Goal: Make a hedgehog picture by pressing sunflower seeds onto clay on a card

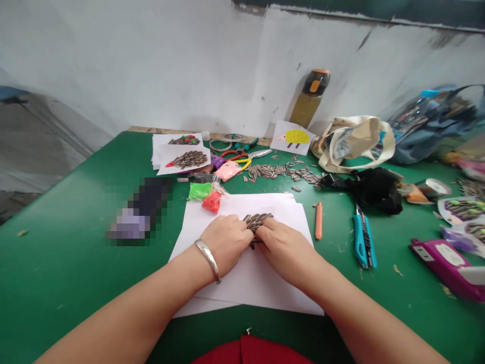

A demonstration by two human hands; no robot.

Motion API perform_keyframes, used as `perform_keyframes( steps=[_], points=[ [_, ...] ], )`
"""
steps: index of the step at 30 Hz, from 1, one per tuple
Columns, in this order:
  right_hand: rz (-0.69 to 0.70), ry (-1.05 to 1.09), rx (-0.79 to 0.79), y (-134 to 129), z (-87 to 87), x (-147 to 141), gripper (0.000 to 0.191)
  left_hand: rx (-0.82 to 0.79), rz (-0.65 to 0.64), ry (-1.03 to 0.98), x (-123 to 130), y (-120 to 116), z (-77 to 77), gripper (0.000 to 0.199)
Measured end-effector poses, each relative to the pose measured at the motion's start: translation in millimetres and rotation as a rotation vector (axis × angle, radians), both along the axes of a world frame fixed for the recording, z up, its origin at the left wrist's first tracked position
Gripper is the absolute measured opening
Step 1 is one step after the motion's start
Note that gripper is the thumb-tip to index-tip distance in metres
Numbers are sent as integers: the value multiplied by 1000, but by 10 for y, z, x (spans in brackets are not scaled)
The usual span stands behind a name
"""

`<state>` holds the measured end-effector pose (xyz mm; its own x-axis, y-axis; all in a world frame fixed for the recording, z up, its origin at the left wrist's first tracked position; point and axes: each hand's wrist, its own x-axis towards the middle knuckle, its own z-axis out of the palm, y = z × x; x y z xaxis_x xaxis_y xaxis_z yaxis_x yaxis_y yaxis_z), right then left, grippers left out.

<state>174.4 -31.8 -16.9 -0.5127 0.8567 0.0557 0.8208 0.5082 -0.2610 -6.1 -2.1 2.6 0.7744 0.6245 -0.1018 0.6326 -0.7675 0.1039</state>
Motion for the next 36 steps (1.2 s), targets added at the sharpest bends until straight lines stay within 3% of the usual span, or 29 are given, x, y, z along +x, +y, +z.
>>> perform_keyframes(
  steps=[10,15,22,27,36],
  points=[
    [34,-130,-36,-70,95,13,14,-8,13,-16,-19,-12,-5,20],
    [28,-175,-69,-77,147,13,17,-11,103,-17,-95,36,78,21],
    [-105,41,-207,-59,240,18,18,-93,271,-90,-172,108,214,21],
    [-118,219,-196,-32,210,-32,16,-132,293,-87,-158,110,158,22],
    [-75,246,-128,6,83,-49,20,-123,280,-98,-96,156,30,23]
  ],
)
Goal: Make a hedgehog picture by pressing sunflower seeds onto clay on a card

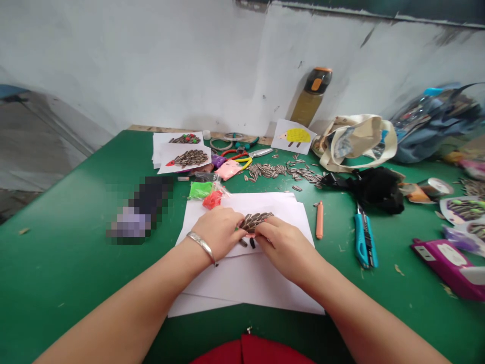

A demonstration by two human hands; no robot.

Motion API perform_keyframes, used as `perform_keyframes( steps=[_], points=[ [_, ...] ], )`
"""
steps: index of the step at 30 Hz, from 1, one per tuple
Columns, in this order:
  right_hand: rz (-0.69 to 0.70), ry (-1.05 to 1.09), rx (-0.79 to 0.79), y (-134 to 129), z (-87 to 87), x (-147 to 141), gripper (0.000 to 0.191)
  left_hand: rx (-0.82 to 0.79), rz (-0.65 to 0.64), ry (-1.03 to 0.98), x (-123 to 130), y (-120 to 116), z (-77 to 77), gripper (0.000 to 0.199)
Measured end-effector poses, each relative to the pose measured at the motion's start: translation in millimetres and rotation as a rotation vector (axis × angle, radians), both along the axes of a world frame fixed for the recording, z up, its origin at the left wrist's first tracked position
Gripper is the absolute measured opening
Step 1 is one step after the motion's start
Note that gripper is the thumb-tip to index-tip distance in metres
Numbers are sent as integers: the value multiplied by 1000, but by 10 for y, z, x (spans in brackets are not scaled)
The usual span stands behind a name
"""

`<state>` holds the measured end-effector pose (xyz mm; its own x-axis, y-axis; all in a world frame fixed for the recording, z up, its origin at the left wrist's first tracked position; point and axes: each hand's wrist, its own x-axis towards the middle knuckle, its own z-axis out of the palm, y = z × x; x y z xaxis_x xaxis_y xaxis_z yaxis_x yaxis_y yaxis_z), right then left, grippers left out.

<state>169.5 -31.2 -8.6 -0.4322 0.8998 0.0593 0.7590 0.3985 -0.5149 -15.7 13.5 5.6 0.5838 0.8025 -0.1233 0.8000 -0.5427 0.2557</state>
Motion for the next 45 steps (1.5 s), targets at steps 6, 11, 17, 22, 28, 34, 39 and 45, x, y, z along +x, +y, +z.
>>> perform_keyframes(
  steps=[6,11,17,22,28,34,39,45],
  points=[
    [20,37,41,8,-43,-16,21,-16,-2,-29,12,8,-9,17],
    [45,-50,107,9,-108,-2,20,-26,10,-9,15,9,-32,17],
    [69,-83,128,15,-142,-6,20,-51,34,-22,25,-2,-62,16],
    [89,-72,117,26,-132,-44,20,-55,34,-26,32,6,-70,15],
    [92,-91,97,18,-130,-62,19,-51,37,-29,37,15,-85,15],
    [115,-96,106,16,-139,-61,21,-47,33,-55,38,18,-106,14],
    [127,-105,115,21,-157,-76,21,-52,39,-50,48,28,-107,14],
    [79,-148,92,20,-154,-85,20,-67,56,-64,52,25,-91,12]
  ],
)
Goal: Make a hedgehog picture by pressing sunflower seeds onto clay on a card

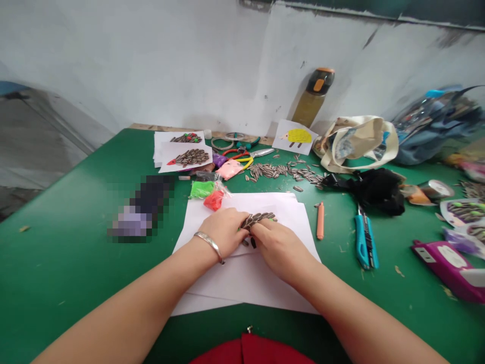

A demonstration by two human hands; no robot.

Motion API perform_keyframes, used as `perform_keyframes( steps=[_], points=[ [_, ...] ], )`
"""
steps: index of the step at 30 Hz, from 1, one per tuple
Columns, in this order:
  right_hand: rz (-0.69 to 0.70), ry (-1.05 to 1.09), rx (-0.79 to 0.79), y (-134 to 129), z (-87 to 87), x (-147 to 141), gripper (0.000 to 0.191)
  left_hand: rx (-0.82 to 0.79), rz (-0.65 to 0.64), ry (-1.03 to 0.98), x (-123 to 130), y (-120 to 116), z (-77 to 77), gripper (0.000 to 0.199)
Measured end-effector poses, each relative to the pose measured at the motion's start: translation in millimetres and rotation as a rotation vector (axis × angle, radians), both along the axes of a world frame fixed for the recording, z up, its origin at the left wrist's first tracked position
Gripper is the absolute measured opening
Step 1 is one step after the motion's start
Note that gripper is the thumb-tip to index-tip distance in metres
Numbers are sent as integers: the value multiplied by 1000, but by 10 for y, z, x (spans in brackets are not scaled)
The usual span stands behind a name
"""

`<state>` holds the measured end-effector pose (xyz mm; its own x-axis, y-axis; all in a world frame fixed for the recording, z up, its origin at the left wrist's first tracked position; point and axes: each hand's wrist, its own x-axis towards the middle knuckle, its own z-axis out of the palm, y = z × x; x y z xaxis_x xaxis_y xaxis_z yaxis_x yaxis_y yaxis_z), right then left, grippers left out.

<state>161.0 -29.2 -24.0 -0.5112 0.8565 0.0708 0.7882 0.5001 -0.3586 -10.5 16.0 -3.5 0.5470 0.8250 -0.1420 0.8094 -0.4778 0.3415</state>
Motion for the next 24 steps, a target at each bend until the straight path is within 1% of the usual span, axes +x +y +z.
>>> perform_keyframes(
  steps=[5,8,11,14,16,17,18,19,22,23,24],
  points=[
    [-85,-10,29,-14,90,40,14,-78,-4,-62,-16,13,58,12],
    [-115,-49,34,-10,124,66,15,-104,7,-80,-24,15,66,13],
    [-114,-94,30,2,109,64,18,-85,34,-61,-2,2,29,12],
    [-99,-89,19,9,95,62,19,-54,46,-18,34,-30,10,14],
    [-106,-51,7,9,115,80,18,-52,36,2,22,-50,66,18],
    [-114,-27,4,9,133,97,18,-59,37,13,-10,-55,123,22],
    [-133,-8,10,8,155,118,18,-28,85,22,-64,-54,200,26],
    [-156,3,24,9,178,142,19,39,139,44,-144,-47,290,29],
    [-224,15,75,11,226,210,23,290,438,86,-524,0,548,37],
    [-239,18,85,11,233,225,24,340,531,103,-681,22,597,39],
    [-249,21,89,10,235,235,24,355,610,123,-839,44,615,43]
  ],
)
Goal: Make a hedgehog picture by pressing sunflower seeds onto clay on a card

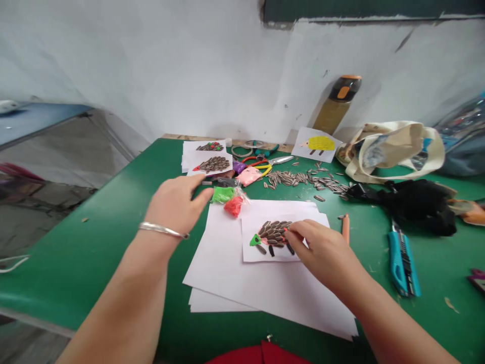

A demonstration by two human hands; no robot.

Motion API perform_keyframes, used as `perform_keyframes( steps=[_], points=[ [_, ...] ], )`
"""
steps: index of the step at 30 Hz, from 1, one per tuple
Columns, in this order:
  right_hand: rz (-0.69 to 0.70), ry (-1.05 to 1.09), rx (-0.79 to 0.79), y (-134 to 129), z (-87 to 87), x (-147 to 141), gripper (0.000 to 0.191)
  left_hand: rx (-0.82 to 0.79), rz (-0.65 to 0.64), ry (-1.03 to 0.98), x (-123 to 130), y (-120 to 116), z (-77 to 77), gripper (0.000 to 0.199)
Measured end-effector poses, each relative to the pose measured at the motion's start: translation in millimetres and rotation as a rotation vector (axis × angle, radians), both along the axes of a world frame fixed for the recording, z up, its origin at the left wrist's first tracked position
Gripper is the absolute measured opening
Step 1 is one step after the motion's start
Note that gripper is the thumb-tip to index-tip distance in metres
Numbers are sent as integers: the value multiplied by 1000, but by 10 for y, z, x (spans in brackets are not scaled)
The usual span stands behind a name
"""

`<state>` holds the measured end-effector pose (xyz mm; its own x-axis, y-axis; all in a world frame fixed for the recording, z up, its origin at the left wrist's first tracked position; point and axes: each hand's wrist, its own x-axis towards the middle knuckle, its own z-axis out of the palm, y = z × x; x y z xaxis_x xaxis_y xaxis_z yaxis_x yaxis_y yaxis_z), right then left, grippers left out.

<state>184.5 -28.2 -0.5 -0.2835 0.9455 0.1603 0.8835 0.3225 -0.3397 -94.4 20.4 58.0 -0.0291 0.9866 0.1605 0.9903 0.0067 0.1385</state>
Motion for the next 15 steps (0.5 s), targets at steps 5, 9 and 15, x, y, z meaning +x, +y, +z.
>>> perform_keyframes(
  steps=[5,9,15],
  points=[
    [15,11,25,-22,-22,-13,25,-132,271,49,-543,110,-271,73],
    [24,20,32,-26,-44,-27,24,-239,309,10,-598,191,-471,69],
    [30,19,9,-17,-49,-10,26,-249,360,9,-586,272,-497,71]
  ],
)
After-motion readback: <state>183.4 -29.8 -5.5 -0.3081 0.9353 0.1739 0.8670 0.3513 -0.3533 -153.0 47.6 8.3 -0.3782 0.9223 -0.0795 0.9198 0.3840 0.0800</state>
